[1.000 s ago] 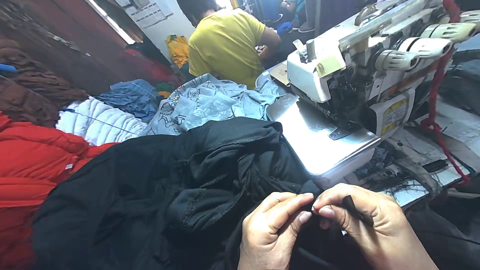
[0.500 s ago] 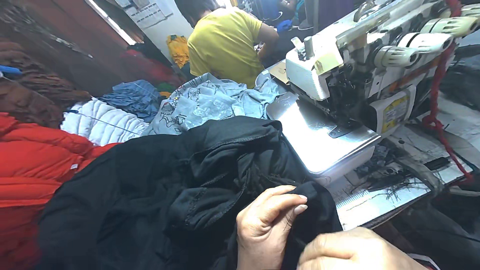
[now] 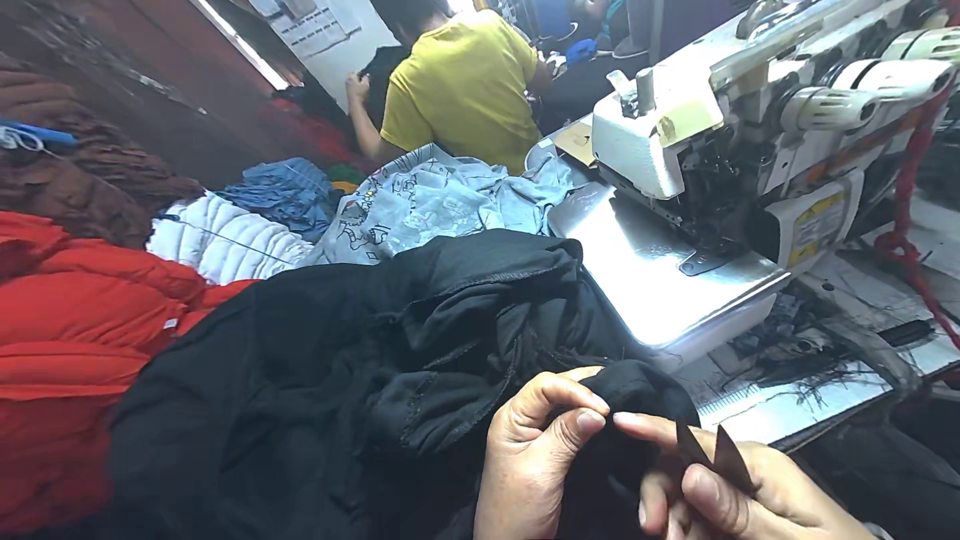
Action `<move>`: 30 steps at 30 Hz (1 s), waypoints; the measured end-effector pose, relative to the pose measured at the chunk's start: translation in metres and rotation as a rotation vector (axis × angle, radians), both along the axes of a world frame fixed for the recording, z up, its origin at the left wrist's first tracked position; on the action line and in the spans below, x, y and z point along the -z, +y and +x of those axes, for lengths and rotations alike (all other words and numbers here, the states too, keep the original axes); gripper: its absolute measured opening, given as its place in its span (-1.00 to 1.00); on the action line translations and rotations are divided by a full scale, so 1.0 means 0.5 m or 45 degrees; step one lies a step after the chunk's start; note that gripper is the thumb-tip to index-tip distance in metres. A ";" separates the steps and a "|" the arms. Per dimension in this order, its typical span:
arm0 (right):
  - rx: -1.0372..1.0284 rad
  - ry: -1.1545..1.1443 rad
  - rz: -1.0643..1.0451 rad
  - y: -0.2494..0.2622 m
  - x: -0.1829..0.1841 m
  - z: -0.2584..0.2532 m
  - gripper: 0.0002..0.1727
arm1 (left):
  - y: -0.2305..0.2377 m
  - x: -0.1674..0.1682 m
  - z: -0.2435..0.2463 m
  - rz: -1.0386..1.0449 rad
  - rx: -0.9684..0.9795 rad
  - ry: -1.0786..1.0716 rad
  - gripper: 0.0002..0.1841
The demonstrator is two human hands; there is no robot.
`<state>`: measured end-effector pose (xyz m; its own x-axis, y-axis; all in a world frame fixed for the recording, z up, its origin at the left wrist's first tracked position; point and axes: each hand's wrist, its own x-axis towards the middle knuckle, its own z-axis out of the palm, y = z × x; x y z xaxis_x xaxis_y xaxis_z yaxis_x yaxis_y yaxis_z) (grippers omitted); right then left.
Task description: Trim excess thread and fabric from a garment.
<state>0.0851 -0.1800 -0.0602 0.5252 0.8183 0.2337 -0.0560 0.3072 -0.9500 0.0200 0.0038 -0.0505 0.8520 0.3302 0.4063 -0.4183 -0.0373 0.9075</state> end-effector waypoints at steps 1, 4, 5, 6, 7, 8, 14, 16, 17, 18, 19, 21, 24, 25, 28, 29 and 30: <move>-0.022 -0.021 -0.002 0.003 0.002 -0.002 -0.49 | 0.001 0.001 0.000 -0.001 0.007 0.001 -0.89; -0.069 -0.091 -0.066 0.010 0.009 -0.004 -0.34 | 0.000 0.001 -0.002 -0.026 0.013 0.004 -0.89; -0.089 -0.068 -0.070 0.013 0.011 -0.004 -0.27 | 0.001 0.001 -0.003 -0.021 0.020 0.004 -0.89; -0.106 -0.019 -0.053 0.016 0.014 -0.004 -0.19 | 0.002 0.002 -0.003 -0.016 0.029 -0.002 -0.88; -0.125 0.049 -0.028 0.021 0.018 -0.004 -0.14 | 0.002 0.003 -0.003 -0.016 0.030 -0.008 -0.88; -0.148 0.126 -0.001 0.027 0.023 -0.003 -0.13 | 0.002 0.004 -0.004 -0.018 0.029 -0.013 -0.88; -0.209 0.230 -0.055 0.033 0.030 0.009 -0.47 | 0.003 0.007 -0.004 -0.067 0.045 -0.036 -0.87; -0.196 0.208 -0.071 0.033 0.031 0.012 -0.48 | 0.002 0.005 -0.004 -0.081 0.042 -0.028 -0.87; -0.189 0.195 -0.080 0.034 0.031 0.013 -0.47 | 0.002 0.005 -0.004 -0.090 0.050 -0.028 -0.88; -0.178 0.186 -0.086 0.035 0.031 0.014 -0.47 | 0.002 0.005 -0.004 -0.092 0.052 -0.026 -0.88; -0.167 0.177 -0.094 0.036 0.032 0.015 -0.47 | 0.003 0.005 -0.004 -0.092 0.056 -0.025 -0.88; -0.160 0.173 -0.108 0.039 0.032 0.018 -0.49 | 0.004 0.006 -0.004 -0.069 0.061 -0.028 -0.87; -0.134 0.162 -0.105 0.041 0.029 0.023 -0.51 | 0.007 0.007 -0.004 -0.022 0.071 -0.035 -0.87; -0.129 0.157 -0.103 0.042 0.028 0.025 -0.51 | 0.007 0.008 -0.004 -0.014 0.075 -0.036 -0.87; -0.136 0.193 -0.066 0.046 0.030 0.031 -0.54 | 0.009 0.009 -0.004 0.007 0.083 -0.036 -0.86; -0.145 0.207 -0.052 0.047 0.030 0.032 -0.55 | 0.009 0.009 -0.004 0.014 0.078 -0.034 -0.86; -0.147 0.213 -0.040 0.048 0.031 0.033 -0.57 | 0.008 0.009 -0.003 0.021 0.073 -0.033 -0.86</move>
<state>0.1017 -0.1558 -0.0757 0.4570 0.8807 0.1246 -0.2467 0.2601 -0.9335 0.0183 0.0079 -0.0548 0.8583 0.2740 0.4338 -0.4439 -0.0276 0.8957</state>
